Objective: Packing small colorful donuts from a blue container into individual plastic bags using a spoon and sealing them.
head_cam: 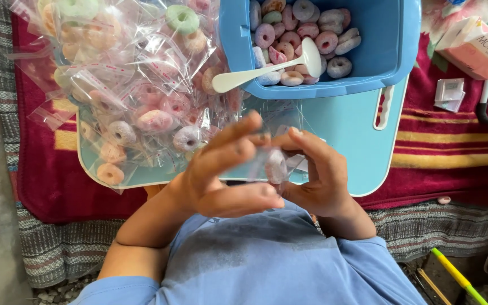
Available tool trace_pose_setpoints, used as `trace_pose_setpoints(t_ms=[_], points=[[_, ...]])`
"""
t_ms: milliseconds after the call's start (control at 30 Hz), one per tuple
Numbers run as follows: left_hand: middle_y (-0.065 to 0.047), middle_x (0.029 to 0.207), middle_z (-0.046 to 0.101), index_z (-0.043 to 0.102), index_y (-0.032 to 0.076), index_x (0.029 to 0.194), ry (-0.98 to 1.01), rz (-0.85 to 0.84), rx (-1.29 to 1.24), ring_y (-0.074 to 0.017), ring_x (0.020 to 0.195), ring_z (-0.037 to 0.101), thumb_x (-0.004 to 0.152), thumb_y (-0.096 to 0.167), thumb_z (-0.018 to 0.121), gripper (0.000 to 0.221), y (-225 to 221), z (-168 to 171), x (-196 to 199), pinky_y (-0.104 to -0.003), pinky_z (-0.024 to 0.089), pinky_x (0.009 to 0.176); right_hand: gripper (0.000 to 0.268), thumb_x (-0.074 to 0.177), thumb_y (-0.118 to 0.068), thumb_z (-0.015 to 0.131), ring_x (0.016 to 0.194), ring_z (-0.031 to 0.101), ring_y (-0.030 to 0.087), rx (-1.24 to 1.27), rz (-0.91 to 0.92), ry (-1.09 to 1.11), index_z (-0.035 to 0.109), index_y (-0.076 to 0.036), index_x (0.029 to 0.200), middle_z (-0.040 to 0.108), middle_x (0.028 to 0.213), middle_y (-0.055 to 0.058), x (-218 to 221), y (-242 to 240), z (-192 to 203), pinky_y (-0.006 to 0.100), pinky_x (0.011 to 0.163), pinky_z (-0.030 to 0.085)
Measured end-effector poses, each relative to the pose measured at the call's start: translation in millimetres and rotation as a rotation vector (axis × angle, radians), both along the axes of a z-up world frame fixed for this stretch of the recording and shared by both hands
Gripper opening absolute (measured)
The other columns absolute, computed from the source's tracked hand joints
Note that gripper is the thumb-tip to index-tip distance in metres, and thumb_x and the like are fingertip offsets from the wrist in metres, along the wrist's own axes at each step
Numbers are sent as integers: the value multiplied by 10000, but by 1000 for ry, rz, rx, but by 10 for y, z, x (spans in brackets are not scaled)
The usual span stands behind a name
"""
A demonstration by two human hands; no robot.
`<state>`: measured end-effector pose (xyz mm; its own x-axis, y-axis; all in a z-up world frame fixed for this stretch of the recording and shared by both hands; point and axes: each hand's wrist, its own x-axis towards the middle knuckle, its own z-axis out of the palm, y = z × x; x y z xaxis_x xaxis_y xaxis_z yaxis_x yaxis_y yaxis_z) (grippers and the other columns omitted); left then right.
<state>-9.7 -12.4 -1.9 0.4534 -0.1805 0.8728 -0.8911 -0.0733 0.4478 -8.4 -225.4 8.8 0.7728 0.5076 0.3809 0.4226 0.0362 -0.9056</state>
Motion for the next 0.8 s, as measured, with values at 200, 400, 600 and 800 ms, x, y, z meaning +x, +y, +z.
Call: trace_pose_setpoints(t_ms=[200, 400, 600, 800], points=[[-199, 1658, 450, 119, 199, 1705, 563, -163, -20, -327, 1560, 541, 1009, 320, 843, 1011, 5, 61, -132, -424, 619, 1246, 760, 927, -136, 824, 932, 685, 251, 49, -90, -24, 361, -74, 1528, 650, 1124, 194, 2, 32, -61, 317, 815, 585], [-140, 1318, 684, 554, 32, 1352, 657, -59, -5, -296, 1207, 731, 1024, 220, 712, 410, -38, 167, -100, -397, 626, 1039, 489, 897, -51, 822, 933, 695, 224, 8, -177, 29, 559, -27, 1309, 707, 1130, 178, -38, -55, -308, 316, 815, 555], [-146, 1103, 732, 637, 35, 1196, 608, 74, -49, -300, 990, 739, 975, 117, 764, 267, -16, 133, -23, -408, 613, 919, 552, 906, -422, 748, 1076, 652, 252, -59, -183, 58, 604, -38, 1275, 666, 1195, 124, 81, -6, -184, 343, 928, 548], [-118, 1049, 727, 660, 26, 1173, 610, 65, -2, -273, 926, 720, 980, 99, 755, 228, -34, 180, 4, -391, 568, 879, 284, 1009, -280, 656, 980, 645, 286, -50, -228, -70, 622, -20, 1116, 623, 1036, 185, 189, 99, -114, 374, 880, 562]])
